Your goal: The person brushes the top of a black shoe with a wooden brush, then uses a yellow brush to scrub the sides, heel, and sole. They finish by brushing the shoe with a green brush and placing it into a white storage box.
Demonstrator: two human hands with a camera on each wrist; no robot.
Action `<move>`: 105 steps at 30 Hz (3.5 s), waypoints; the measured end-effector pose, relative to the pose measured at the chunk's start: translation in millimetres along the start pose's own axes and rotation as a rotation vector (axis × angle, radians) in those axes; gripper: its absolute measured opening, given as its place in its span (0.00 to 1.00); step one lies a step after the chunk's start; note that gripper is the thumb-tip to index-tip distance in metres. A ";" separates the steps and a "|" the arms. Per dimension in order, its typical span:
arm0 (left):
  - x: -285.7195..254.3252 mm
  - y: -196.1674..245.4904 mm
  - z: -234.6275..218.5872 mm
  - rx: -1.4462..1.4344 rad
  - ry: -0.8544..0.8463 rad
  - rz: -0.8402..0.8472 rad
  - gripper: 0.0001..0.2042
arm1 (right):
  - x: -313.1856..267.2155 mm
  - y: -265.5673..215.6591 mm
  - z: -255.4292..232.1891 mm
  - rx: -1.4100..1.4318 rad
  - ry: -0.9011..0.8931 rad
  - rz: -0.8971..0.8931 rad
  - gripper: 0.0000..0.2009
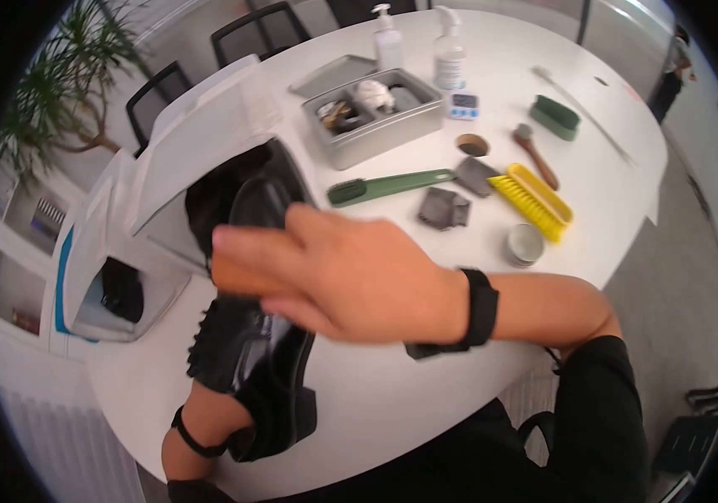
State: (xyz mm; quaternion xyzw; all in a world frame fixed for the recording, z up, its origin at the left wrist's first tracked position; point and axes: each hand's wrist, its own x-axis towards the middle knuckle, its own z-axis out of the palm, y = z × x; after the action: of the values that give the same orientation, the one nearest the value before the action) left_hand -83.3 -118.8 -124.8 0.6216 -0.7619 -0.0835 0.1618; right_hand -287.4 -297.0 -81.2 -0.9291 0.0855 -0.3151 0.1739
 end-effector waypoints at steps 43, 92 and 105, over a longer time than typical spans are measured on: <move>18.1 -35.7 14.6 -0.185 0.137 0.063 0.32 | -7.0 4.2 12.2 0.008 0.038 -0.024 0.36; 3.1 -36.7 24.4 -0.212 0.000 -0.088 0.34 | 19.6 73.5 -3.1 0.270 -0.793 0.805 0.22; 9.3 -12.5 28.7 -0.333 -0.011 -0.101 0.31 | 13.8 41.6 -29.3 0.302 -0.523 0.336 0.18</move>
State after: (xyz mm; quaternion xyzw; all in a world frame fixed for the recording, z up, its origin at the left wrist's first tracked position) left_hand -83.5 -132.6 -154.3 0.6233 -0.7062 -0.2199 0.2539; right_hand -296.5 -347.1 -67.6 -0.9150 0.1425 -0.0424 0.3750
